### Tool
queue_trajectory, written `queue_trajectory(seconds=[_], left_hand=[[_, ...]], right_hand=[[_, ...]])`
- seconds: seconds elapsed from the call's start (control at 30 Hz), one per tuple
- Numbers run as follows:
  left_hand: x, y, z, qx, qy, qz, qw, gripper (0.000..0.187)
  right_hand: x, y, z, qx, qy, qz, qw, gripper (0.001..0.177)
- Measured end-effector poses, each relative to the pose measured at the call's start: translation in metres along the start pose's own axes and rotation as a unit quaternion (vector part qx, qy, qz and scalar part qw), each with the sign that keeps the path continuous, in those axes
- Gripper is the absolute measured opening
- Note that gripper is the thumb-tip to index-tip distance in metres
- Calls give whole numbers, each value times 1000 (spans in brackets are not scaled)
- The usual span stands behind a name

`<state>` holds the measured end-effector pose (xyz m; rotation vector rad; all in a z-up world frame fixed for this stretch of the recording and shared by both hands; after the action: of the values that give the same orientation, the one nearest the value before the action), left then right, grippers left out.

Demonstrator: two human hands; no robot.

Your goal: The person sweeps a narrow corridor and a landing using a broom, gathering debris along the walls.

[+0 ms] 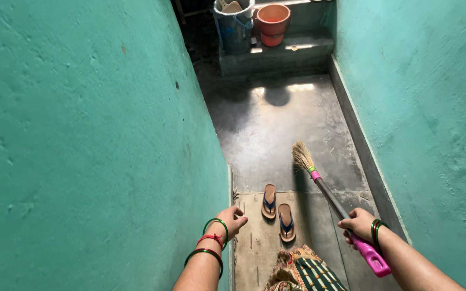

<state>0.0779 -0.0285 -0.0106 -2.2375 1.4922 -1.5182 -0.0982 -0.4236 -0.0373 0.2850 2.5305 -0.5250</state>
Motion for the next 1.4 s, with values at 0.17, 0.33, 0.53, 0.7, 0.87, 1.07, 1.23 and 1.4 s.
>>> queue_trajectory(seconds=[0.17,0.33,0.53,0.7,0.87,1.07,1.23,1.4], left_hand=[[9,-5,15,-6,3,-11,1000,45],[9,-2,24,-13,-5,-12,1000,44],[13,-15,43,4,-10,-31,999,44],[14,-31,71,37,-6,-64,997,44],[9,-27,117,58,-39,-89,994,43],[33,-15,193,98,-32,-172,980,42],[93,-10,217,127,-69,-201,969,40],[136,2,221,141,-72,-213,964,40]], right_hand=[[-20,-1,-2,8,-5,-18,1000,51],[-21,-3,5,2,-6,-22,1000,49],[-54,-10,22,-1,-28,-53,998,45],[-101,-13,45,1,-41,-69,997,46],[-160,-26,90,-22,-60,-82,995,50],[-236,-68,124,-36,-74,-226,971,57],[-300,-93,125,-53,-122,-452,882,55],[-338,-64,141,-148,-171,-551,803,51]])
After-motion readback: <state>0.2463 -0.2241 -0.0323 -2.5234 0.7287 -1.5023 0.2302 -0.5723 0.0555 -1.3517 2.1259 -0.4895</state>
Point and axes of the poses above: each hand's wrist, its own z-axis towards the middle knuckle, its own y-axis out of the palm, x = y × z, the point moved 5 cm from there along z, towards the middle knuckle, and after that the axes turned 3 degrees about y, right-handed, at the moved point
